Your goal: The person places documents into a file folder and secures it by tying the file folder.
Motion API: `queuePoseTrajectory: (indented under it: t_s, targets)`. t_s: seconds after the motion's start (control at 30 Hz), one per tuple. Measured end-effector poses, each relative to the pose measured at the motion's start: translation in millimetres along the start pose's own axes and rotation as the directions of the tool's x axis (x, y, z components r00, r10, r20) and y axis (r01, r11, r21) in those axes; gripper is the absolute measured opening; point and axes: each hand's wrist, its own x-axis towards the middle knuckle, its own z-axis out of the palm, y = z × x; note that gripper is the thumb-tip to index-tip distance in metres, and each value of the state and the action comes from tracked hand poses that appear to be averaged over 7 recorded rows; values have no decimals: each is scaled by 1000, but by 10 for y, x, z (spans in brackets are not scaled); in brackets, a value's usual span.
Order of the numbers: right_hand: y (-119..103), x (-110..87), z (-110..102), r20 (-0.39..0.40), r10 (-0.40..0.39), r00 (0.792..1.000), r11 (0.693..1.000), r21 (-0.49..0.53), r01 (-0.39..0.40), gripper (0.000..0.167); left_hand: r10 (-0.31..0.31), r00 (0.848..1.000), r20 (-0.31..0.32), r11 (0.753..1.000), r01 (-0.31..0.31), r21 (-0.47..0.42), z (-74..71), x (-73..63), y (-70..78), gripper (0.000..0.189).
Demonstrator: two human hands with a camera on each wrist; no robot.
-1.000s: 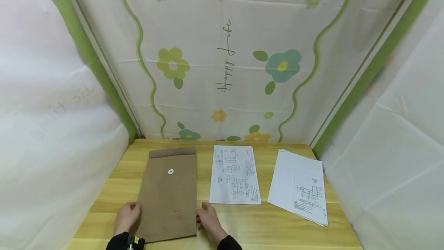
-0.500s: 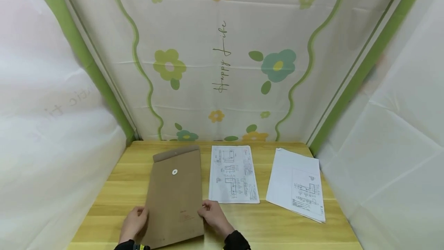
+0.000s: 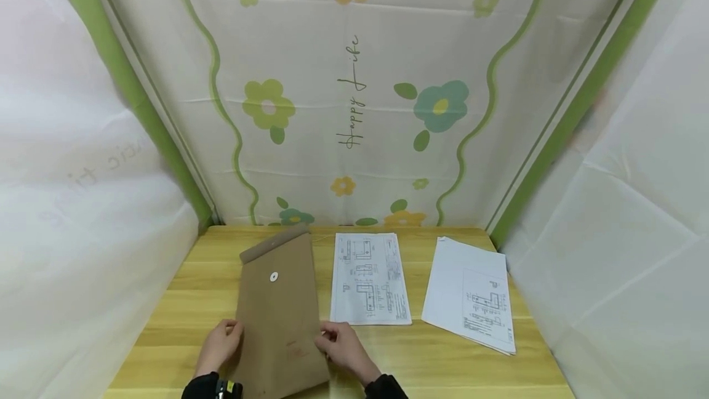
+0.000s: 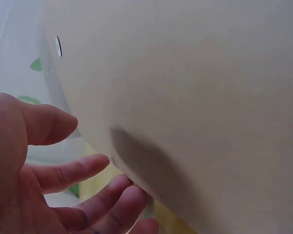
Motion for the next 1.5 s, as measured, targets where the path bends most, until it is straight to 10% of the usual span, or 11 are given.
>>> queuePoseTrajectory:
  t_s: [0.33, 0.87, 1.5]
  targets:
    - [-123, -170, 38, -17, -130, 991, 983, -134, 126, 20, 27, 998, -53, 999, -25, 39, -129, 137, 207, 55]
    - [-170, -332, 65, -50, -157, 986, 977, -152, 148, 19, 47, 993, -112, 967, -73, -245, -608, 265, 531, 70]
    - [-193, -357, -44, -56, -79, 995, 989, -126, 72, 14, 89, 918, -386, 764, -311, -565, -800, -19, 1027, 37]
